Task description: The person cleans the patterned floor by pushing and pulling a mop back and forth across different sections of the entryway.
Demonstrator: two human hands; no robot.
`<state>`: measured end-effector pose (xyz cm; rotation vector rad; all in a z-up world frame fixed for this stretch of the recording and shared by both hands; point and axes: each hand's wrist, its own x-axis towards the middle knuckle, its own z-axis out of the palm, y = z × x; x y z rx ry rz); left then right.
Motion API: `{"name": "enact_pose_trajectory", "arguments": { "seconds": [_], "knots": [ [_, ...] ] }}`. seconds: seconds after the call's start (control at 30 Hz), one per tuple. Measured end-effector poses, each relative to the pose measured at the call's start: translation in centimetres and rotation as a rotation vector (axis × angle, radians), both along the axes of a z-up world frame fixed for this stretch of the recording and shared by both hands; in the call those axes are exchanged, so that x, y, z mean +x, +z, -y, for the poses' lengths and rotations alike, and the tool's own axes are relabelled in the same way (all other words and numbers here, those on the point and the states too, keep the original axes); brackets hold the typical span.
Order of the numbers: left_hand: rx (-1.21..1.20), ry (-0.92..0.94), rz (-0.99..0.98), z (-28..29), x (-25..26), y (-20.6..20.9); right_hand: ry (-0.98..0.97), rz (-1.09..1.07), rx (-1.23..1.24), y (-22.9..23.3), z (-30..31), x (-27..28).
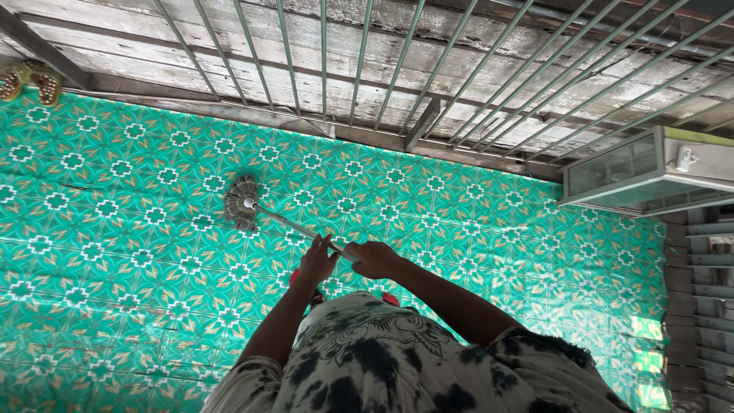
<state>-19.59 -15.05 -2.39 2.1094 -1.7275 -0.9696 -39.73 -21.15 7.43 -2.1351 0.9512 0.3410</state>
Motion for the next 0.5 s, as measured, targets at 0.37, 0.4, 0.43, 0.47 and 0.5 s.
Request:
{"name": "enact_pose_trajectory", "arguments": {
  "seconds": [0.37,0.4,0.43,0.47,0.5],
  "knots": [
    [-0.019,-0.512,-0.168,-0.7,-21.4,-1.3,-0.523,-0.205,0.121,6.3,-5.7,-24.3],
    [-0.014,-0.567,-0.227,-0.8,-23.3,-1.2,-0.591,-0.233,0.154,7.1,-6.4,-26.4],
    [-0.009,-0.621,-0.287,-0.9,-25.0,-1.1,-0.659,-0.26,0.187,7.9,-7.0,-28.2],
    [-0.018,-0.648,-0.304,-1.0,-26.5,-0.9,-0.67,-0.266,0.162,8.4,-7.3,-29.6],
    [-0.027,-0.676,-0.321,-1.1,-28.0,-0.7,-0.68,-0.272,0.136,8.8,-7.7,-30.9]
  ]
}}
